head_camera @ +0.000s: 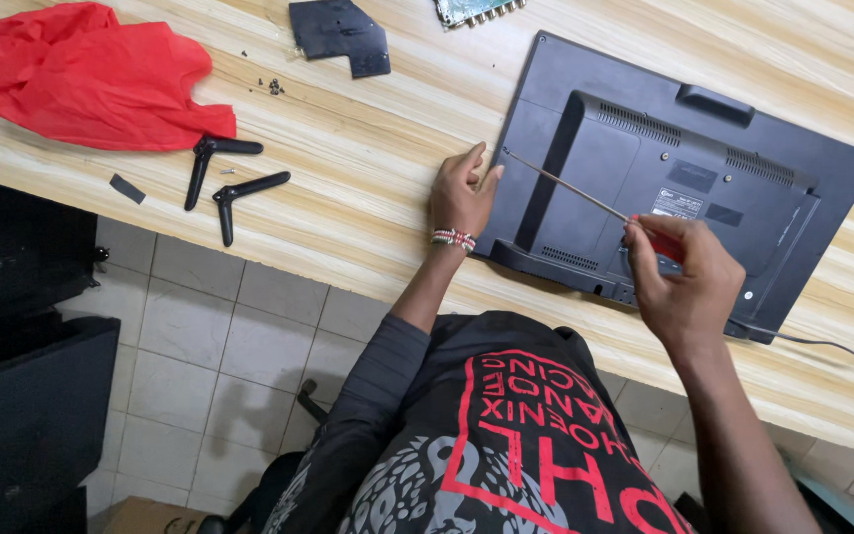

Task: The person uses a screwdriver to remove screws from the back panel of a flat-screen monitor. They systematically unscrew fasteners from various locations on the casing and place the screws on the table.

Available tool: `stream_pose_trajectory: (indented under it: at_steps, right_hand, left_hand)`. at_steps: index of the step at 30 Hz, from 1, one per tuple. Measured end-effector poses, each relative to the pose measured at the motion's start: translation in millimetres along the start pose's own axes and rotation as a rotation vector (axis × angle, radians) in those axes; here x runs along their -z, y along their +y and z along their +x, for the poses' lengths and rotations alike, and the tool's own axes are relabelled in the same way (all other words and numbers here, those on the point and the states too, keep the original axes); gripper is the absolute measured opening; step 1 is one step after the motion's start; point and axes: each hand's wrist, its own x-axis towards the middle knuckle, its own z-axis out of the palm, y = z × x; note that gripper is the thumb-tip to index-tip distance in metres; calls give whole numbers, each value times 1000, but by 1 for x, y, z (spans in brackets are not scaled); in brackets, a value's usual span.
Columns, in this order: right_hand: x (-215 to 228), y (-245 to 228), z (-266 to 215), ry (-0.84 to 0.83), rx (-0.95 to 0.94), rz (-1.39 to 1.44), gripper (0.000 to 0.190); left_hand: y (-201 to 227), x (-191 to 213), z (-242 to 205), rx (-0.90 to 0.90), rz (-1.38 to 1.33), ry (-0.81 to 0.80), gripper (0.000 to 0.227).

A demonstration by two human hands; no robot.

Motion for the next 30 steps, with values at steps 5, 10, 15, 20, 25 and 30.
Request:
stream_pose_trajectory:
  at_steps: [5, 10, 15, 20, 25, 30]
  right_hand:
    - [-2, 5, 30, -86, 115, -111, 6]
    - [3, 5, 50, -158, 166, -149, 8]
    - [13, -4, 73, -332, 305, -242, 8]
    - [16, -31, 105, -527, 314, -289, 19]
    - [19, -61, 126, -912, 10, -443, 28]
    - [-5, -46, 121, -507, 383, -855, 70]
  left_hand:
    - [8, -1, 20, 38, 71, -125, 29]
    - [-6, -9, 25, -7, 70, -128, 31]
    - [-1, -2, 25, 13, 32, -132, 28]
    - [1, 0, 25, -8, 23, -121, 29]
    - [27, 19, 33, 6, -30, -200, 47]
    - [104, 56, 56, -767, -247, -431, 9]
